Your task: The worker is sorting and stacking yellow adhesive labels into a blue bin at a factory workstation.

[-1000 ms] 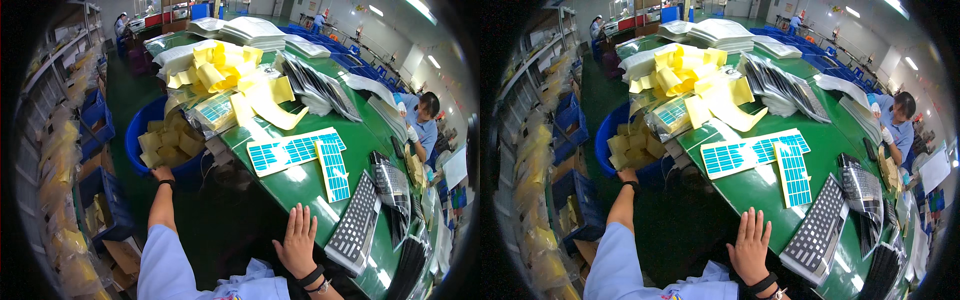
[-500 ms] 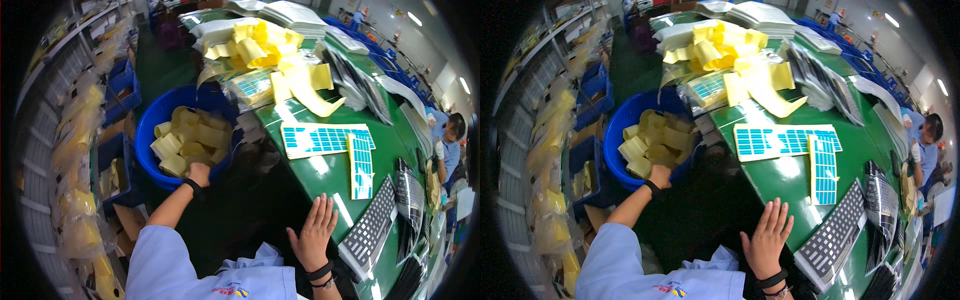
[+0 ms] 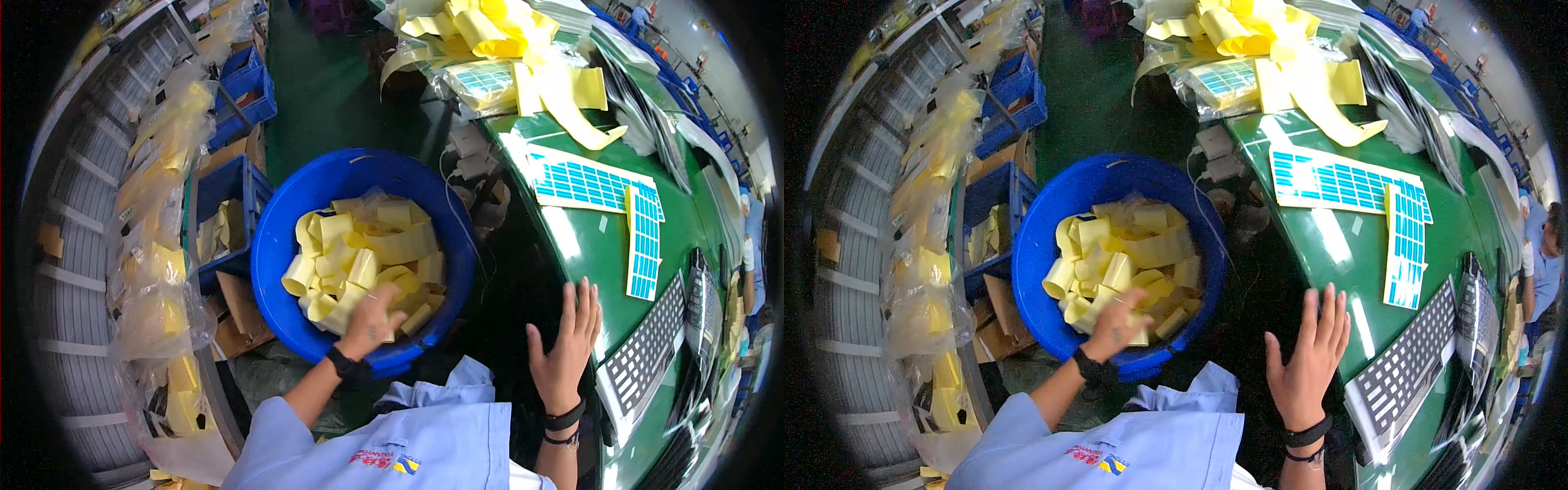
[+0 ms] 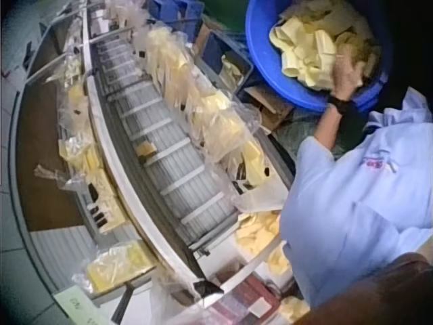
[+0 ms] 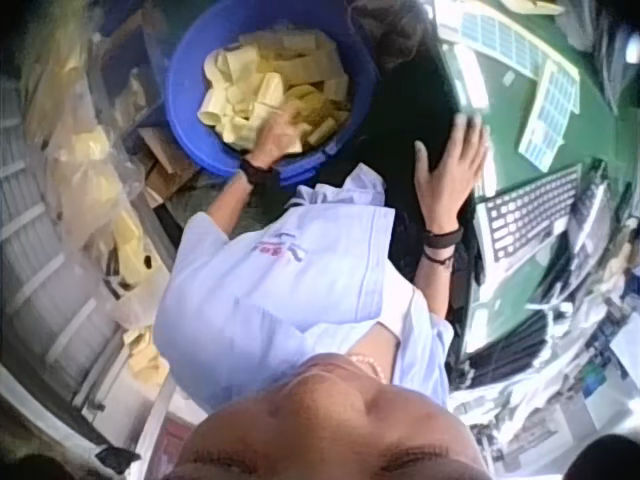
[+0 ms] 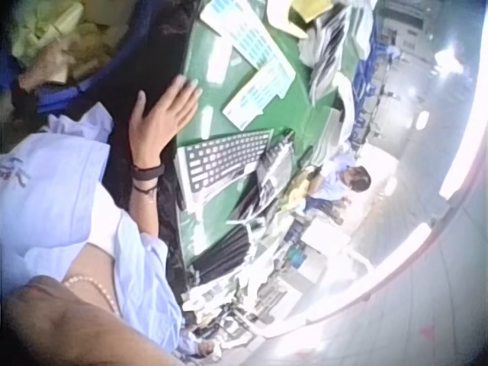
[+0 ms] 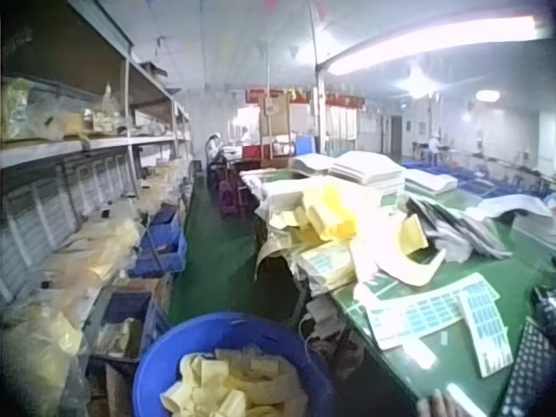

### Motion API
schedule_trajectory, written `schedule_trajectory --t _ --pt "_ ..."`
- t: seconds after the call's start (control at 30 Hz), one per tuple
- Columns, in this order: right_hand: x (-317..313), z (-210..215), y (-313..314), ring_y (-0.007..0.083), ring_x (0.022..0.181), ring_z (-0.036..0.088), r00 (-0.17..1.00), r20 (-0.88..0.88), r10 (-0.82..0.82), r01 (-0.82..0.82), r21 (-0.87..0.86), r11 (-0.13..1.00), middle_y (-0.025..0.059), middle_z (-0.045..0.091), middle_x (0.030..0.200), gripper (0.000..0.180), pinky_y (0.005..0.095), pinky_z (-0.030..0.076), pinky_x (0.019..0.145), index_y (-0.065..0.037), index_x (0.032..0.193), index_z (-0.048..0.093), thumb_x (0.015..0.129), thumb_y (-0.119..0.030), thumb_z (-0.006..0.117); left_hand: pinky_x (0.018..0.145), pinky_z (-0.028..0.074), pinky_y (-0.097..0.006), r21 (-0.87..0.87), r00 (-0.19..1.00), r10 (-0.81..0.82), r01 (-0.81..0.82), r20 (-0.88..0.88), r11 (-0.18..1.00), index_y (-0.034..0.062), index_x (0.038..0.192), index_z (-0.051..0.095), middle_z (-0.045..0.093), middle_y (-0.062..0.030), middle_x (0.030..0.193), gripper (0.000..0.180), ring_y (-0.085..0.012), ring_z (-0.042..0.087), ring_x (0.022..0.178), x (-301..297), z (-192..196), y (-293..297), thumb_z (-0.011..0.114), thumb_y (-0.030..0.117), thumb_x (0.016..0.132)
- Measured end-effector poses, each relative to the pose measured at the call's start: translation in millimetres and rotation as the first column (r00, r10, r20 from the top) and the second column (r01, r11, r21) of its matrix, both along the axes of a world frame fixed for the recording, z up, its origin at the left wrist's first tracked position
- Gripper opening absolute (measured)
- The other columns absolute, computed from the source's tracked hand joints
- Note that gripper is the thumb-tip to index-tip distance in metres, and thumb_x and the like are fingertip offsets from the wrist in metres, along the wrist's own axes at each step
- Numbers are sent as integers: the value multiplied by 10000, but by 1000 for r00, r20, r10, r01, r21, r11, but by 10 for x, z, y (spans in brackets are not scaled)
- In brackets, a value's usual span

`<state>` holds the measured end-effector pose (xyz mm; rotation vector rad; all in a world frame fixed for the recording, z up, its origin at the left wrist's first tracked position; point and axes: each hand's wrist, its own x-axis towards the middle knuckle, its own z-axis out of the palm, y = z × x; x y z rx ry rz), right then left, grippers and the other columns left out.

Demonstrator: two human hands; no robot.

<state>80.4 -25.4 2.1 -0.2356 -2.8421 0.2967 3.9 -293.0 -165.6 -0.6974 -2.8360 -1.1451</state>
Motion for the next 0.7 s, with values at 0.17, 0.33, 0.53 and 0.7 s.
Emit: schedule_trajectory --t 0.17,0.33,0.53,0.7 --pt "261 -40 18 265 946 555 958 -192 214 -285 -738 612 128 591 971 235 344 420 841 -21 948 603 721 16 553 844 391 -414 -500 907 409 -308 103 810 5 1134 463 547 -193 1039 538 -338 509 975 -18 -192 -764 651 259 698" --pt "342 -253 37 269 905 563 890 -54 452 -319 -783 535 151 586 973 225 313 436 797 -5 979 587 756 -33 568 727 446 -373 -166 850 343 -301 400 939 -18 1006 546 613 -168 880 338 -293 586 809 122 -476 -1088 582 200 751" --pt "465 -579 197 211 927 557 880 -3 476 -164 -941 297 118 588 1001 233 299 428 821 -16 1037 571 821 -87 526 704 457 -281 269 919 309 -370 244 889 -18 1004 550 617 -94 901 224 -141 583 811 -16 583 -789 506 99 818" --pt "455 -775 211 198 1124 444 841 -7 541 134 -966 -221 128 496 1181 476 322 312 972 23 1224 401 875 -291 478 749 447 -279 391 807 -332 138 488 910 -4 1040 538 607 -68 897 244 -128 551 859 398 1212 379 505 123 835"
